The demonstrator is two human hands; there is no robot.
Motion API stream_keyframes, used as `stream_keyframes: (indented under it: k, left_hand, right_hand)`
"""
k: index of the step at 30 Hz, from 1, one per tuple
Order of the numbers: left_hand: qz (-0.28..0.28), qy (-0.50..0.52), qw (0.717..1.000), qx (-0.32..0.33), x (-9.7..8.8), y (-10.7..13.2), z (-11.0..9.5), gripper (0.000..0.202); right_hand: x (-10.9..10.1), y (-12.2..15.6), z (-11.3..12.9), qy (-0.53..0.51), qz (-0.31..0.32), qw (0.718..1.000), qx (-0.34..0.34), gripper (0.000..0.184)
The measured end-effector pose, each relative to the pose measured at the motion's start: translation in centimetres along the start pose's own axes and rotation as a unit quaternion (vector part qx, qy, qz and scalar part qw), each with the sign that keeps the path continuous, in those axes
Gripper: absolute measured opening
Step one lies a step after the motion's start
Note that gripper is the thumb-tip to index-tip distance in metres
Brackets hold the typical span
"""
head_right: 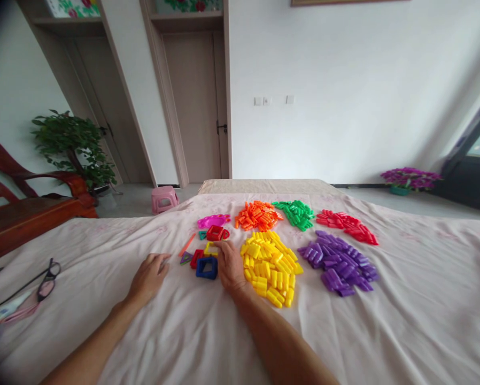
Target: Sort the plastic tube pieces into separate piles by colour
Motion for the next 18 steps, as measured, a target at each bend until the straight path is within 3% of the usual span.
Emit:
stream_keyframes:
  k: [3, 7, 14, 18]
  left_hand:
    - [-0.013, -0.004, 1.0, 0.001, -0.2, 0.0, -0.1, 0.032]
    - [-0.023, -0.006, 1.0, 0.003, -0.6, 0.0, -0.3, 0.031]
    - [-0.041, 0.0, 0.999, 0.012, -1.3, 0.1, -0.9, 0.028]
    - [-0.055, 0.03, 0.998, 0.027, -2.1, 0.5, -1.6, 0.026]
  right_hand:
    - [-0.3, 0.1, -1.3, -0.002, -0.019, 0.999, 0.045, 0.031]
    - [0.3, 0.3, -2.7, 0.012, 0.01, 0.994, 0.112, 0.034]
    - [1.2, 0.3, 0.0, 0.101, 0.082, 0.99, 0.047, 0.029]
    - [1.3, 0.8, 0.4, 0.165, 0.104, 0.979, 0.052, 0.025]
Point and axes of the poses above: each hand's wrist, its own y-axis away from the middle knuckle, its own x-axis out of the palm, z = x × y, the point moved 10 cm from there along -y, towards the middle knuckle, and after that the axes turned 9 degrees about -z, right-handed, at the moved point
